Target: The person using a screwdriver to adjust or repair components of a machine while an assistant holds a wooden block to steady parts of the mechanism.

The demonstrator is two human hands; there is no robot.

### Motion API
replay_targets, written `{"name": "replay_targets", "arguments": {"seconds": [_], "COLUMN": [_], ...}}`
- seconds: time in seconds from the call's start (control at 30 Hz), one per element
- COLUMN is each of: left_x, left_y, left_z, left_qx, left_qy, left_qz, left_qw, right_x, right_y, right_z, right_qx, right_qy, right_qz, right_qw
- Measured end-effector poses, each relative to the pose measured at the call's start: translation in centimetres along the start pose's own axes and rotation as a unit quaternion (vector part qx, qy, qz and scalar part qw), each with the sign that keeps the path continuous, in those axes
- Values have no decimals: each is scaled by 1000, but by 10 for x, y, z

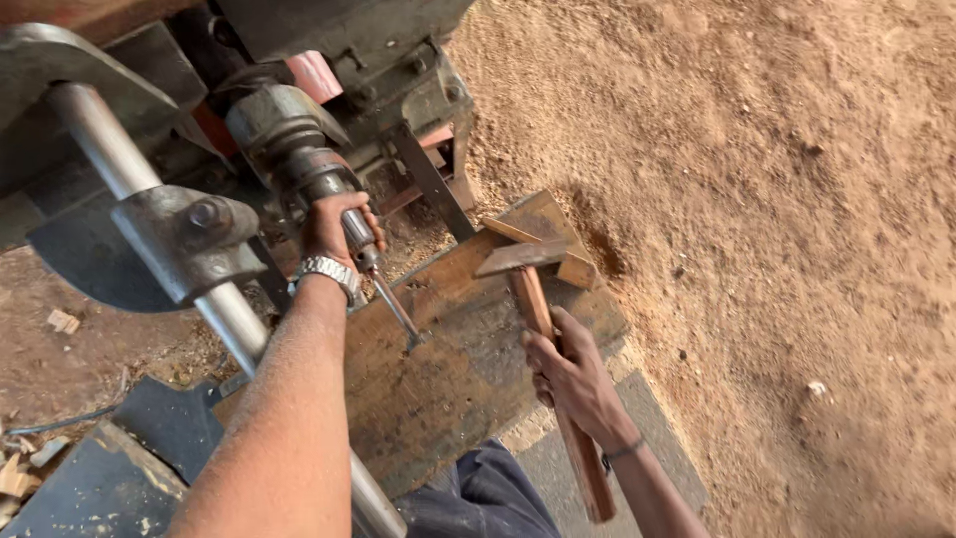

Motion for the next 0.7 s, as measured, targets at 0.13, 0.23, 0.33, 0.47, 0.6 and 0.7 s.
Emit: {"name": "replay_targets", "arguments": {"seconds": [0.13,0.23,0.33,0.47,0.6,0.7], "left_x": [-1,-1,-1,-4,-1,3], "left_y": [-3,-3,-2,-2,-5,-4], "left_z": [2,2,-1,2,0,-1], "left_qx": [17,0,1,10,-2,-5], "left_qy": [9,-12,-11,0,-14,-19], "left_qz": [7,8,11,14,7,8], "left_qw": [1000,1000,1000,1000,1000,1000], "right_x": [-2,-8,-13,-14,-5,-7], "right_y": [16,35,53,64,71,75], "right_z": [6,16,29,30,16,13], "right_qx": [6,-15,-19,5,60,17], "right_qy": [13,-19,-48,-39,17,48], "right_qz": [21,68,112,131,134,102], "right_qw": [1000,997,992,991,989,993]}}
Point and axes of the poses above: each hand's wrist, its own x-axis towards the middle knuckle, its own y-axis out of the palm, z = x × y, the point moved 2 cm from there along x, towards the middle knuckle, and after that the axes turned 8 degrees about -y, right-handed, at the moved point
